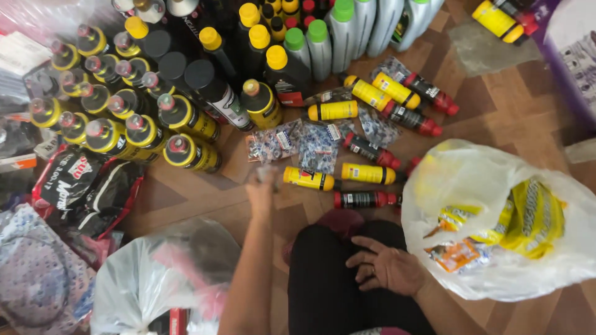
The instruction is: The person sits on the floor and packs various items into a white plastic bag. They handle yellow tubes, small plastic-wrapped parts, and boxes, placing them one by one into the bag while surrounded by bottles and other supplies.
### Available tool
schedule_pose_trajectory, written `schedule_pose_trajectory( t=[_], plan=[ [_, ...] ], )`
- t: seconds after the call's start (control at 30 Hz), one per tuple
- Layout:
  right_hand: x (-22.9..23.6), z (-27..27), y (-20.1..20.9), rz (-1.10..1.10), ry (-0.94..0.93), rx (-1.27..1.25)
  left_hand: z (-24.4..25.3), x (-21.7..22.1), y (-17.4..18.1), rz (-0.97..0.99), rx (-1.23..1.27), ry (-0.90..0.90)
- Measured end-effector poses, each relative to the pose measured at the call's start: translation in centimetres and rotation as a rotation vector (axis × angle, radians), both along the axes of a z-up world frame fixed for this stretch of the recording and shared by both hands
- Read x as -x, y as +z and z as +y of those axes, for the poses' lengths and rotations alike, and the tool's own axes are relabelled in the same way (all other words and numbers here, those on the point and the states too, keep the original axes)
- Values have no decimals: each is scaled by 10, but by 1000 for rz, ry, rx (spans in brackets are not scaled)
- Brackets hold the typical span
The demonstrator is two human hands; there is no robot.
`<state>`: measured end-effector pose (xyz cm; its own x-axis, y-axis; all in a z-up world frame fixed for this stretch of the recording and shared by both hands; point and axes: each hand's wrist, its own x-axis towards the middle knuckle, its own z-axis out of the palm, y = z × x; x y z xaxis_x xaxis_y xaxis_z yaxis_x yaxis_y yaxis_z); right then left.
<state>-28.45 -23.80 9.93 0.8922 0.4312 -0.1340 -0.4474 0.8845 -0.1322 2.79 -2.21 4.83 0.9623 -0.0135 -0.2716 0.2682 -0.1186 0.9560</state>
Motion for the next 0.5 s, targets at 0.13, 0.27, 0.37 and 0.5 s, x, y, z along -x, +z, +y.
schedule_pose_trajectory(
  t=[0.13, 0.27, 0.37, 0.5],
  plan=[
    [-5, -2, -1, 72, 14, -1, 15, -71, -46, 108, -293, 81],
    [-5, -4, -5, 119, 16, -33, 26, -114, -89, -76, -755, -127],
    [-5, -6, -7, 165, 25, -36, 13, -124, -92, 11, -686, -209],
    [-5, -7, -9, 207, 38, -19, -13, -122, -82, 167, -795, -215]
  ],
)
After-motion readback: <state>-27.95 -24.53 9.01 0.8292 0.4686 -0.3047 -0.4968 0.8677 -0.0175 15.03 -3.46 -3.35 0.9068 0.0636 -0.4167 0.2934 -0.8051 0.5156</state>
